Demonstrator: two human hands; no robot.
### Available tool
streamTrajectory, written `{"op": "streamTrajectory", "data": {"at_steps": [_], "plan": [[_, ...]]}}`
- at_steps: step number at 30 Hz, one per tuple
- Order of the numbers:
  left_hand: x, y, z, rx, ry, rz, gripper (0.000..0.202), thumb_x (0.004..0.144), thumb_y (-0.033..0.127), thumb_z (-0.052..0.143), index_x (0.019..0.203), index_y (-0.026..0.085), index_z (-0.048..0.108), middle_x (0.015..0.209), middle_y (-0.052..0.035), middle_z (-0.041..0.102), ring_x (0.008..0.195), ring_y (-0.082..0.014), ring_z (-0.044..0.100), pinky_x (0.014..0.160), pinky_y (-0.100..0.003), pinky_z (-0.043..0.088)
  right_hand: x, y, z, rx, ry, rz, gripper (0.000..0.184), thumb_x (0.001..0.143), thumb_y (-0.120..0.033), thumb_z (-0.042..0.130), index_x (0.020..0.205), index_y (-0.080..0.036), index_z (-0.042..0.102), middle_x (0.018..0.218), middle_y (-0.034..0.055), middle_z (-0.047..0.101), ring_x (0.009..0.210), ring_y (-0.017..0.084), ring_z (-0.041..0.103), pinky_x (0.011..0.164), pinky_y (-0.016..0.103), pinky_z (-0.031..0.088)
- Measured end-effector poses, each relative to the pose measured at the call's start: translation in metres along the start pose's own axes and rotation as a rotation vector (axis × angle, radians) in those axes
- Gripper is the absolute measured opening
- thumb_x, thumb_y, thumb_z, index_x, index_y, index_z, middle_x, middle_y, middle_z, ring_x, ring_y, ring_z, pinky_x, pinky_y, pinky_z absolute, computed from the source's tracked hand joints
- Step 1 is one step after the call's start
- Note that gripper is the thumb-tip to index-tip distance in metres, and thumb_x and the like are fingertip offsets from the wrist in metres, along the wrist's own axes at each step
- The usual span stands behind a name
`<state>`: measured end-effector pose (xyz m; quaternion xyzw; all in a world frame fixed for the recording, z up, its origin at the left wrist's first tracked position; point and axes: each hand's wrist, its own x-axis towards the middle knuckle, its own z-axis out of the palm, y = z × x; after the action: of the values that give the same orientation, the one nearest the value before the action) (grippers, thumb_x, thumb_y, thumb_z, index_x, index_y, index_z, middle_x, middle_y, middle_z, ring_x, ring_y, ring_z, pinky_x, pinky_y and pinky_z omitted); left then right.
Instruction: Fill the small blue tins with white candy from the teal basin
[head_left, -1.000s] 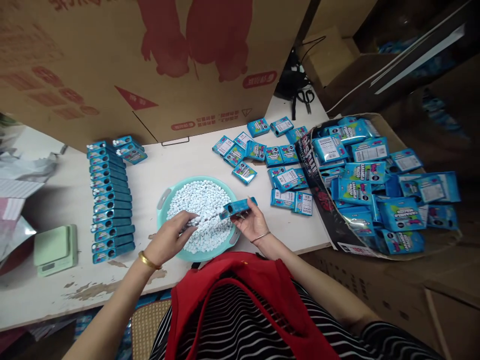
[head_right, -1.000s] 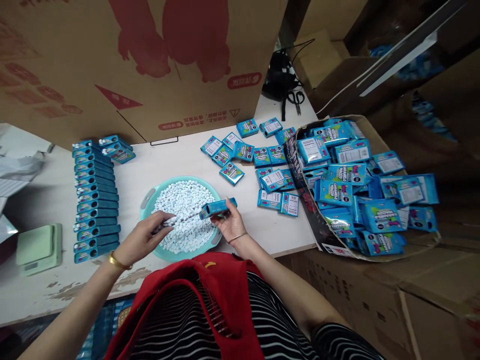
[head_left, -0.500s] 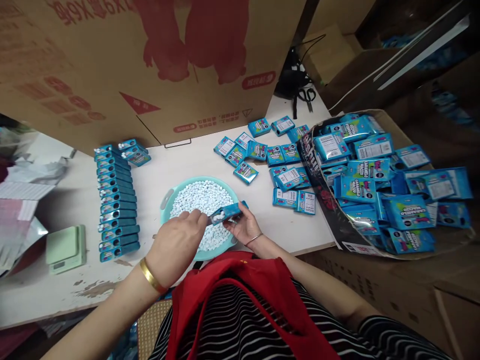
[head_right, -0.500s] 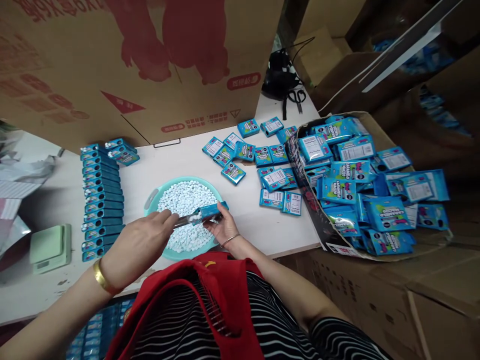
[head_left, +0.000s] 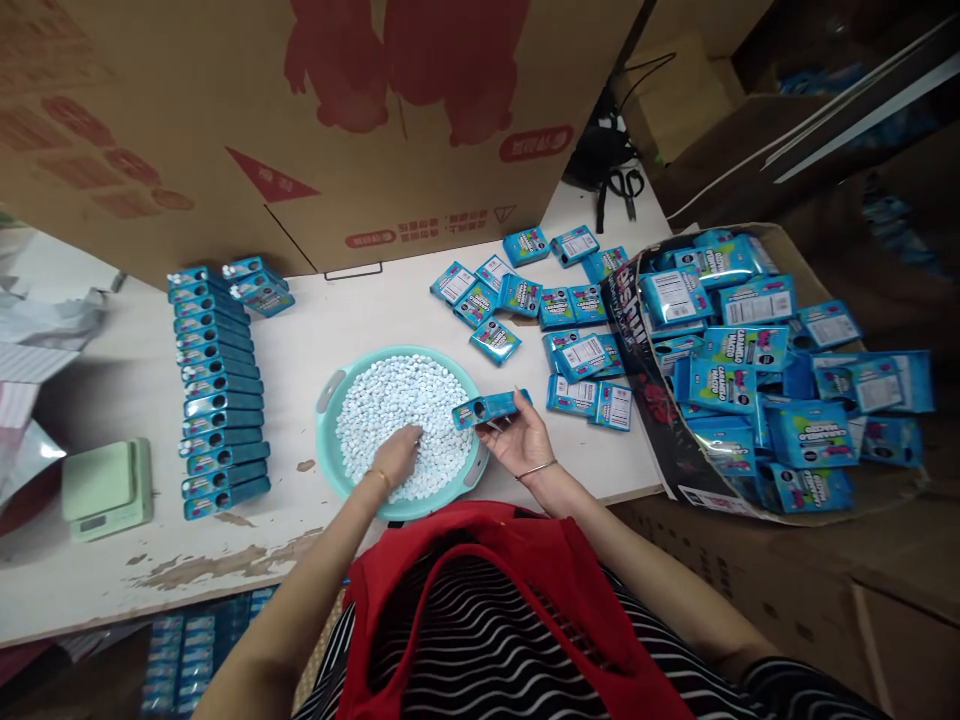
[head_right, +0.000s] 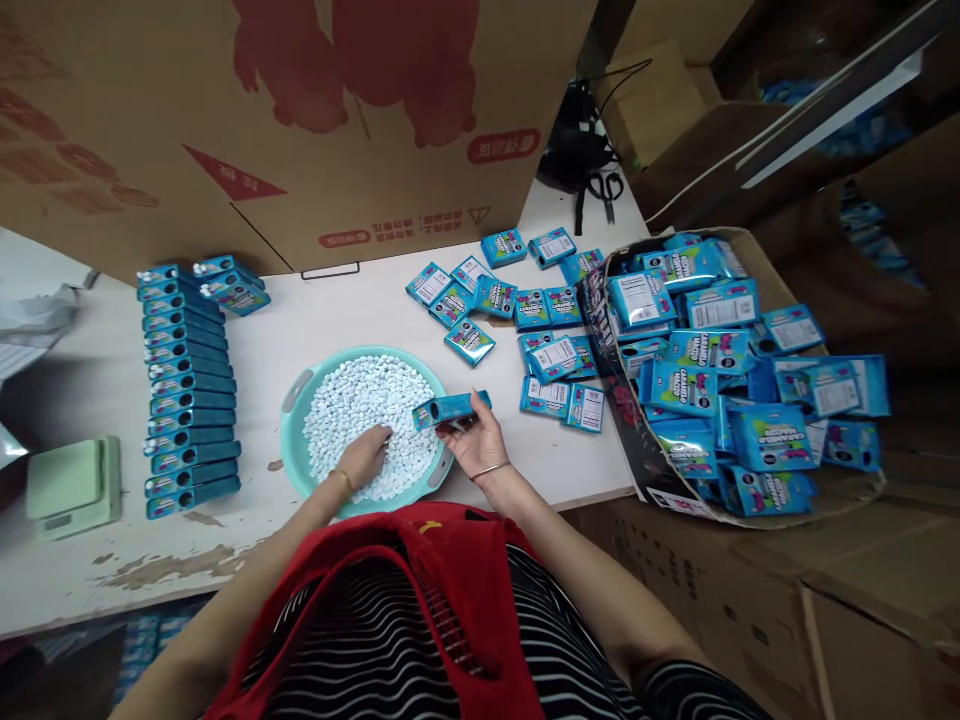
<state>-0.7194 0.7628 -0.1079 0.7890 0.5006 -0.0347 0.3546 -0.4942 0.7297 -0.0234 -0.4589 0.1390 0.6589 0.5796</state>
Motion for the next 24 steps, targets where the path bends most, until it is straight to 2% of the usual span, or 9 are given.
{"op": "streamTrajectory", "data": {"at_steps": [2, 5, 7, 10, 13, 16, 20, 24], "plan": [[0.010, 0.010, 0.015, -0.043, 0.023, 0.017, 0.034, 0.078, 0.007, 0.045, 0.108, 0.017, 0.057, 0.113, -0.0113, 0.061, 0.103, -0.0228, 0.059, 0.092, -0.037, 0.046, 0.000, -0.002, -0.001, -0.002, 0.011, -0.014, 0.029, 0.072, -0.044, 0.071, 0.087, -0.022, 0.060, 0.078, 0.0013, 0.064, 0.073, 0.018, 0.063, 0.061, 0.031, 0.057], [0.006, 0.011, 0.013, -0.102, 0.047, 0.045, 0.031, 0.081, 0.014, 0.047, 0.111, 0.017, 0.054, 0.114, -0.0113, 0.061, 0.101, -0.0221, 0.059, 0.091, -0.037, 0.047, 0.000, -0.005, -0.004, 0.003, 0.022, -0.026, 0.029, 0.071, -0.045, 0.071, 0.087, -0.022, 0.059, 0.079, 0.0014, 0.064, 0.074, 0.019, 0.064, 0.061, 0.032, 0.057], [-0.008, 0.006, -0.003, -0.131, 0.054, 0.076, 0.027, 0.085, 0.021, 0.047, 0.111, 0.017, 0.054, 0.110, -0.0094, 0.062, 0.097, -0.0203, 0.060, 0.089, -0.035, 0.048, 0.000, -0.006, -0.007, 0.004, 0.028, -0.028, 0.029, 0.071, -0.044, 0.071, 0.086, -0.022, 0.059, 0.078, 0.0015, 0.065, 0.074, 0.019, 0.064, 0.061, 0.032, 0.057], [-0.034, 0.008, -0.040, -0.169, 0.089, 0.151, 0.024, 0.089, 0.029, 0.046, 0.110, 0.018, 0.053, 0.102, -0.0072, 0.061, 0.090, -0.0182, 0.059, 0.083, -0.033, 0.048, 0.000, -0.004, -0.008, 0.009, 0.026, -0.026, 0.029, 0.071, -0.044, 0.072, 0.085, -0.022, 0.059, 0.076, 0.0012, 0.064, 0.072, 0.019, 0.063, 0.060, 0.032, 0.056], [-0.055, 0.023, -0.081, -0.172, 0.140, 0.218, 0.024, 0.091, 0.032, 0.046, 0.110, 0.019, 0.052, 0.094, -0.0053, 0.060, 0.081, -0.0163, 0.057, 0.075, -0.031, 0.047, -0.002, 0.003, -0.006, 0.019, 0.008, -0.004, 0.030, 0.070, -0.044, 0.073, 0.085, -0.021, 0.059, 0.075, 0.0012, 0.063, 0.069, 0.018, 0.063, 0.058, 0.031, 0.056], [-0.067, 0.044, -0.112, -0.115, 0.152, 0.257, 0.024, 0.091, 0.033, 0.046, 0.111, 0.020, 0.053, 0.090, -0.0047, 0.060, 0.079, -0.0163, 0.056, 0.073, -0.030, 0.047, -0.005, 0.011, -0.001, 0.022, -0.023, 0.025, 0.030, 0.071, -0.043, 0.072, 0.084, -0.020, 0.059, 0.074, 0.0012, 0.063, 0.067, 0.017, 0.062, 0.057, 0.030, 0.055], [-0.069, 0.068, -0.135, 0.036, 0.097, 0.301, 0.024, 0.090, 0.030, 0.044, 0.110, 0.020, 0.054, 0.099, -0.0073, 0.063, 0.091, -0.0202, 0.059, 0.080, -0.035, 0.048, -0.007, 0.022, 0.005, 0.023, -0.074, 0.074, 0.029, 0.072, -0.044, 0.072, 0.084, -0.020, 0.060, 0.072, 0.0008, 0.062, 0.065, 0.016, 0.061, 0.056, 0.029, 0.054], [-0.072, 0.092, -0.148, 0.263, 0.073, 0.239, 0.028, 0.089, 0.027, 0.045, 0.115, 0.019, 0.051, 0.106, -0.0095, 0.063, 0.094, -0.0241, 0.061, 0.078, -0.036, 0.050, -0.008, 0.030, 0.009, 0.012, -0.083, 0.109, 0.030, 0.072, -0.044, 0.071, 0.087, -0.020, 0.061, 0.071, 0.0004, 0.062, 0.065, 0.016, 0.060, 0.055, 0.029, 0.053]]}}
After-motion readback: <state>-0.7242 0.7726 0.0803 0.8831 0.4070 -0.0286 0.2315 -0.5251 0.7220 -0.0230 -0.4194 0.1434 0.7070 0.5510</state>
